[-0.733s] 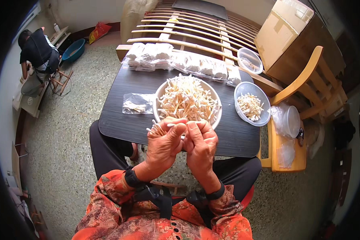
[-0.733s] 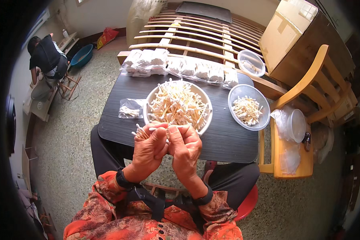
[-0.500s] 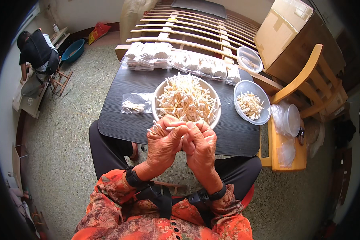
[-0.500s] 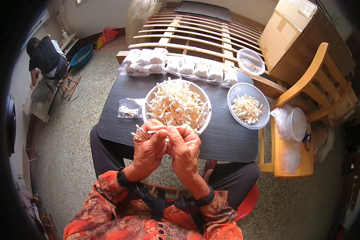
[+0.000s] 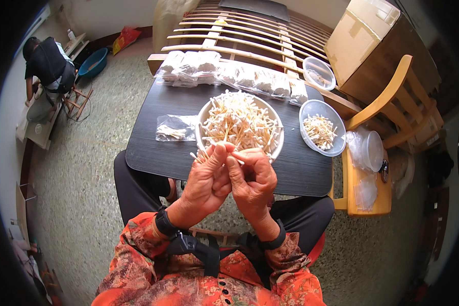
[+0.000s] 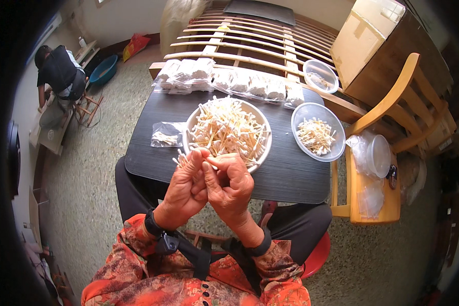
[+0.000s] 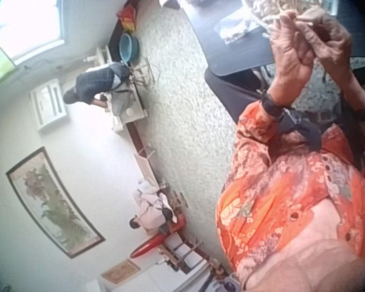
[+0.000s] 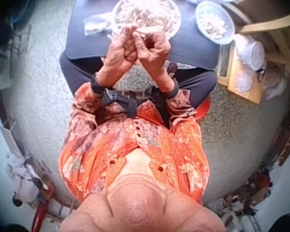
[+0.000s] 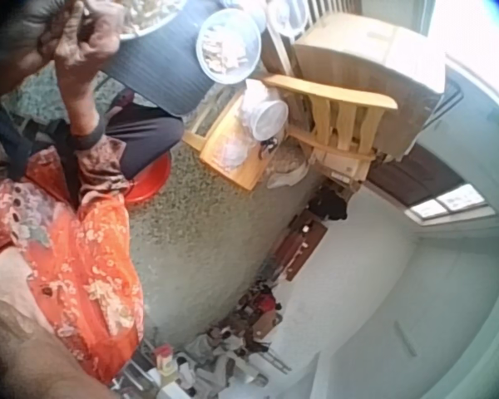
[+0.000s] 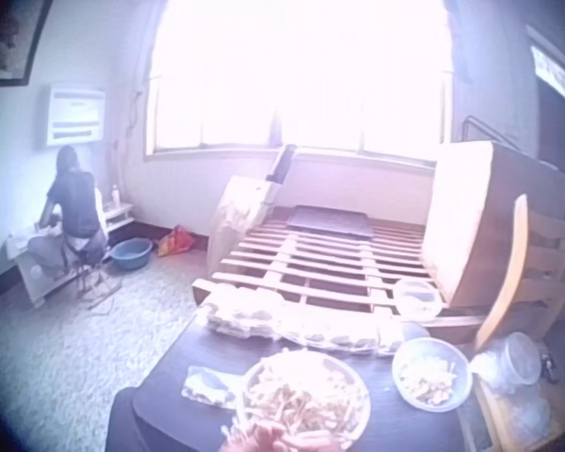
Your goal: Sorting and inspecting white cotton swabs from a bowl and placing them into smaller containers or bags.
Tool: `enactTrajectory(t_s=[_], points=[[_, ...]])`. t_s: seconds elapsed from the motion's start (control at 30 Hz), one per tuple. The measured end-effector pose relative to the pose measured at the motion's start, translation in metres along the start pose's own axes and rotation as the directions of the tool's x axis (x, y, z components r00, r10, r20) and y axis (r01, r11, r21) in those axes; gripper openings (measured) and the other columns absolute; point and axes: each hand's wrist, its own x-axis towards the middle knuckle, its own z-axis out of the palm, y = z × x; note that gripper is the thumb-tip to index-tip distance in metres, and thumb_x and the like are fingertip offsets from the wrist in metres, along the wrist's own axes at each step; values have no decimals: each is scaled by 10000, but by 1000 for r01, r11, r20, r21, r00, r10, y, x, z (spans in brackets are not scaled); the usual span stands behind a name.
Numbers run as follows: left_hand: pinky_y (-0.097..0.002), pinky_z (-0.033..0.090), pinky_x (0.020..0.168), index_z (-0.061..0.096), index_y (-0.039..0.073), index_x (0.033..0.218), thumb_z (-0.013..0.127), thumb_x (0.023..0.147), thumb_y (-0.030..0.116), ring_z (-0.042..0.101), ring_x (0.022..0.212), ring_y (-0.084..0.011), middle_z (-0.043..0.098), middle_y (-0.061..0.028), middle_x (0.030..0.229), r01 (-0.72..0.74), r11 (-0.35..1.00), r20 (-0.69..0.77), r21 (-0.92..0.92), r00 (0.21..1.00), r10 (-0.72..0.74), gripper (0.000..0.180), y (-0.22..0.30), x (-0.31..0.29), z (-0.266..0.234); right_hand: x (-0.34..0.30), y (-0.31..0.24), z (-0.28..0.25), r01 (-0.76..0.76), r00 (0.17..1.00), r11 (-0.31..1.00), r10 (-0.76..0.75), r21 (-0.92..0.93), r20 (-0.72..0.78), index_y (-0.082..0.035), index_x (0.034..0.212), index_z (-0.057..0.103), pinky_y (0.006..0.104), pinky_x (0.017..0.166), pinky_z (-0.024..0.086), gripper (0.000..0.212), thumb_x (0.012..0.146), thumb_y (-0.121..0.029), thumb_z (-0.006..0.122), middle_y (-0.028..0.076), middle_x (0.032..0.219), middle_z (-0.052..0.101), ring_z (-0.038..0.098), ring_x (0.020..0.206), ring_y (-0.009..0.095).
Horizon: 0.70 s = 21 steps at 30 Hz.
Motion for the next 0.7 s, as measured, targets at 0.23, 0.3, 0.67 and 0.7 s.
enactTrajectory(t_s=[0.23, 0.3, 0.67, 0.7], points=[[-214, 349, 463, 511, 59, 883, 395, 961, 287, 393, 518, -93, 498, -55, 824, -204, 979, 238, -20, 950, 203, 268, 19, 16, -14, 13, -7, -13, -245, 964, 943, 261, 225, -44, 3, 909, 585, 187, 536, 403, 132, 796, -10, 651, 11, 757, 560, 484, 588, 39], [-243, 374, 514, 508, 60, 876, 394, 962, 274, 423, 575, -111, 490, -52, 794, -227, 974, 202, 9, 954, 220, 258, 20, 15, -8, 19, 1, -19, -174, 984, 983, 170, -66, -62, 0, 889, 587, 193, 538, 405, 117, 791, -5, 651, 19, 752, 564, 500, 582, 44], [-187, 220, 342, 510, 67, 858, 464, 934, 309, 291, 402, -50, 329, 29, 592, -199, 975, -28, 94, 979, 202, 257, 23, 14, -9, 28, -6, -22, 139, 966, 774, 31, -618, 256, -67, 803, 625, 336, 566, 468, 112, 708, -73, 684, 78, 767, 593, 592, 653, 264], [-192, 213, 337, 515, 67, 860, 488, 925, 307, 287, 391, -52, 321, 37, 560, -198, 973, -28, 122, 979, 202, 250, 21, 13, -9, 27, -4, -20, 163, 961, 735, 32, -658, 274, -71, 794, 623, 336, 570, 469, 106, 710, -90, 685, 74, 758, 589, 595, 659, 259]])
